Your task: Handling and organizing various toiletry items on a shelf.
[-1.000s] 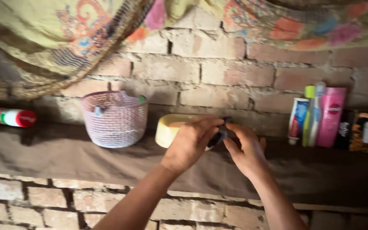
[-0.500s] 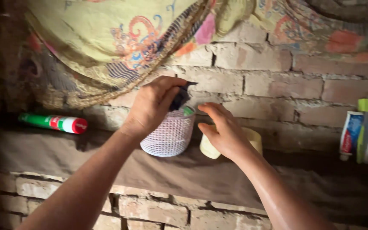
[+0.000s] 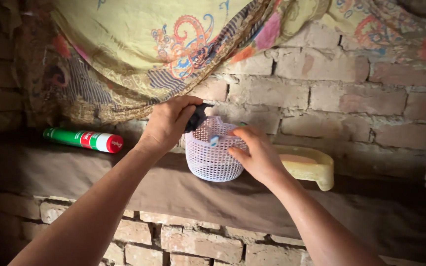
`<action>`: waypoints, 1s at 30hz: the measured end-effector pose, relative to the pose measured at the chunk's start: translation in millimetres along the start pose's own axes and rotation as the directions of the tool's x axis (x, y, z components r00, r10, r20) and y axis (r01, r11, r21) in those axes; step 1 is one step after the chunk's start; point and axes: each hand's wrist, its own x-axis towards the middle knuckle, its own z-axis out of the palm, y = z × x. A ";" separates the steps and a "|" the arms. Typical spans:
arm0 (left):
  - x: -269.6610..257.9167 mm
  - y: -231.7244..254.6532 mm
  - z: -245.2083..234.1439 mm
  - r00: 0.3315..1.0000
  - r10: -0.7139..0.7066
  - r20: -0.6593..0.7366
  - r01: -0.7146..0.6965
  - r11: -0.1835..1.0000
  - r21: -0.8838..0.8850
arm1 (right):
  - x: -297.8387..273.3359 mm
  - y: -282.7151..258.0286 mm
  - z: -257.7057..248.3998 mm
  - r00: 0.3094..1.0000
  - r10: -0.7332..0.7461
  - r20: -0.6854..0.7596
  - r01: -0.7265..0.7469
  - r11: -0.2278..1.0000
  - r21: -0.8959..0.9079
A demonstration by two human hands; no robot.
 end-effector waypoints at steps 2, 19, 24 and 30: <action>-3.3 -7.4 -2.1 1.000 -0.013 -0.006 0.013 1.000 -0.007 | -3.0 4.4 1.0 0.997 -0.072 -0.039 0.070 0.996 -0.051; 1.3 -17.5 -20.5 0.995 -0.101 0.016 0.102 0.988 -0.118 | -40.1 -13.2 1.9 0.947 -0.289 -0.144 0.269 0.953 -0.141; 5.0 -14.2 -23.7 0.991 -0.101 0.092 0.108 0.991 -0.077 | -47.8 -20.2 2.5 0.950 -0.279 -0.141 0.251 0.950 -0.187; 21.1 -9.1 -21.5 0.910 0.184 0.372 -0.177 0.983 -0.053 | -45.1 -17.5 4.1 0.943 -0.293 -0.155 0.265 0.947 -0.180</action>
